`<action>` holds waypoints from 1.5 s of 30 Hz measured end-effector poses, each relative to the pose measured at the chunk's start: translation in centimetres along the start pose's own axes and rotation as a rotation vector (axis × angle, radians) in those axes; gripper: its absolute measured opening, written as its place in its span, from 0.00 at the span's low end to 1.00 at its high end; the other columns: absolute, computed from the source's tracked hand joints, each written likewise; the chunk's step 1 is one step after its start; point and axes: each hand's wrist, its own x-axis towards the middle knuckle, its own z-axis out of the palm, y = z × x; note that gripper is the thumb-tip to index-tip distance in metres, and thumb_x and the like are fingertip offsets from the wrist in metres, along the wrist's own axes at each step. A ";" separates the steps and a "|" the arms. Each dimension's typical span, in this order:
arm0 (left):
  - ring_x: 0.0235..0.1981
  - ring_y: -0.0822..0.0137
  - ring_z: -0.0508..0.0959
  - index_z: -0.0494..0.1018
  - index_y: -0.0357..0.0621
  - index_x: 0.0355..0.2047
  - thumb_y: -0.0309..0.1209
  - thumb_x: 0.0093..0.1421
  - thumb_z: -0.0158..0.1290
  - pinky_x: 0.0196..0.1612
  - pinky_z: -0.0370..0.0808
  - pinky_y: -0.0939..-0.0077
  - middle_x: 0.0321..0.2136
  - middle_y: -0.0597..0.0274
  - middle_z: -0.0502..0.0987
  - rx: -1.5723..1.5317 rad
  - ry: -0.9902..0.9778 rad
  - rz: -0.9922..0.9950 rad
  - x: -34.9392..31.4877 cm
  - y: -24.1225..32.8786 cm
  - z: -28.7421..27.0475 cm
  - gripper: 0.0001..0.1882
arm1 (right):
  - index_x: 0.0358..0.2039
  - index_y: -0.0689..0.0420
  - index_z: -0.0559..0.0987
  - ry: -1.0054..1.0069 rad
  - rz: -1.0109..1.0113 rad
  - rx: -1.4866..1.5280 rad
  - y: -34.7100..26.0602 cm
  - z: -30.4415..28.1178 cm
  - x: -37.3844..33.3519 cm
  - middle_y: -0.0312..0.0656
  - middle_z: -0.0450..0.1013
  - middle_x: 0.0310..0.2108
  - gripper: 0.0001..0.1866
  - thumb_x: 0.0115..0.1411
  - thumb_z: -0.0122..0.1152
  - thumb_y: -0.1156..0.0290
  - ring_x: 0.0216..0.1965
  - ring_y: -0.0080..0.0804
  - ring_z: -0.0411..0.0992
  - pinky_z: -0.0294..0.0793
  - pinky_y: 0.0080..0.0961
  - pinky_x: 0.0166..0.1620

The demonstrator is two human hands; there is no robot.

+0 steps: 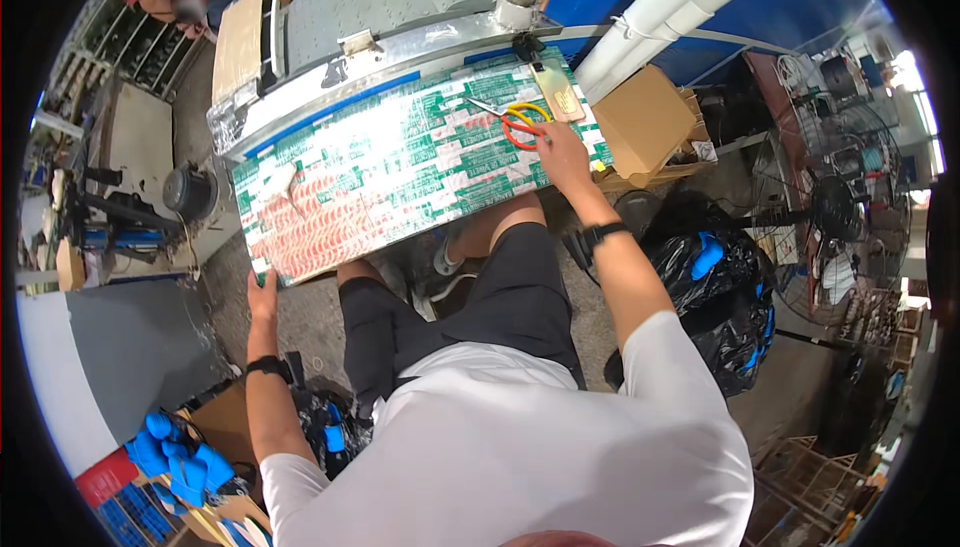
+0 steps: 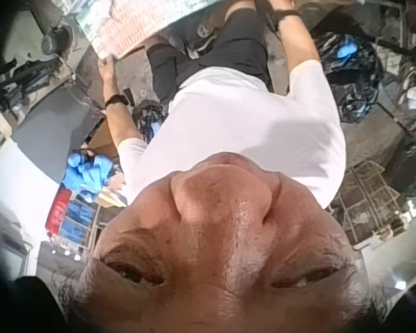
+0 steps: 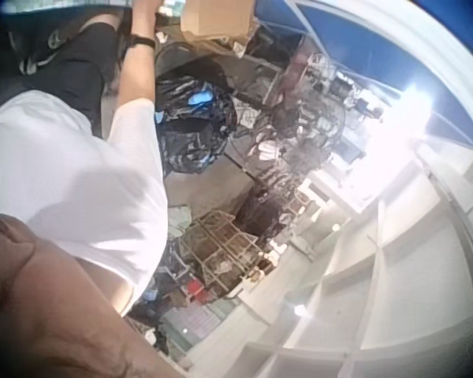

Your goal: The recorder prepares an adhesive or chemical solution by pouring it into a cup and using factory equipment.

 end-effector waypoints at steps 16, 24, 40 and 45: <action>0.27 0.63 0.75 0.76 0.47 0.37 0.42 0.68 0.54 0.28 0.69 0.65 0.28 0.62 0.76 0.125 -0.444 -0.036 -25.9 -31.5 4.1 0.13 | 0.46 0.67 0.73 -0.349 0.192 -0.349 -1.9 3.4 3.1 0.56 0.80 0.36 0.24 0.58 0.68 0.61 0.39 0.54 0.82 0.81 0.44 0.40; 0.45 0.54 0.82 0.76 0.40 0.52 0.41 0.69 0.51 0.47 0.79 0.54 0.43 0.52 0.82 -0.253 -0.371 -0.626 -26.4 -28.2 5.1 0.20 | 0.68 0.48 0.69 -0.466 0.764 0.666 -6.2 -3.0 2.7 0.34 0.76 0.36 0.26 0.72 0.45 0.56 0.27 0.18 0.66 0.62 0.19 0.25; 0.49 0.61 0.81 0.75 0.49 0.57 0.45 0.69 0.53 0.48 0.77 0.59 0.49 0.62 0.81 -0.458 -0.414 -0.754 -18.8 -22.4 6.9 0.21 | 0.57 0.60 0.74 0.269 0.692 0.826 -3.9 -26.7 6.8 0.30 0.68 0.28 0.26 0.77 0.42 0.51 0.17 0.14 0.51 0.52 0.17 0.20; 0.49 0.60 0.80 0.75 0.50 0.56 0.45 0.68 0.53 0.48 0.77 0.59 0.49 0.61 0.81 -0.518 -0.456 -0.708 -18.4 -23.2 6.2 0.21 | 0.39 0.58 0.75 0.415 0.702 0.892 -0.1 -30.4 11.6 0.35 0.68 0.24 0.21 0.76 0.44 0.53 0.17 0.21 0.57 0.56 0.23 0.20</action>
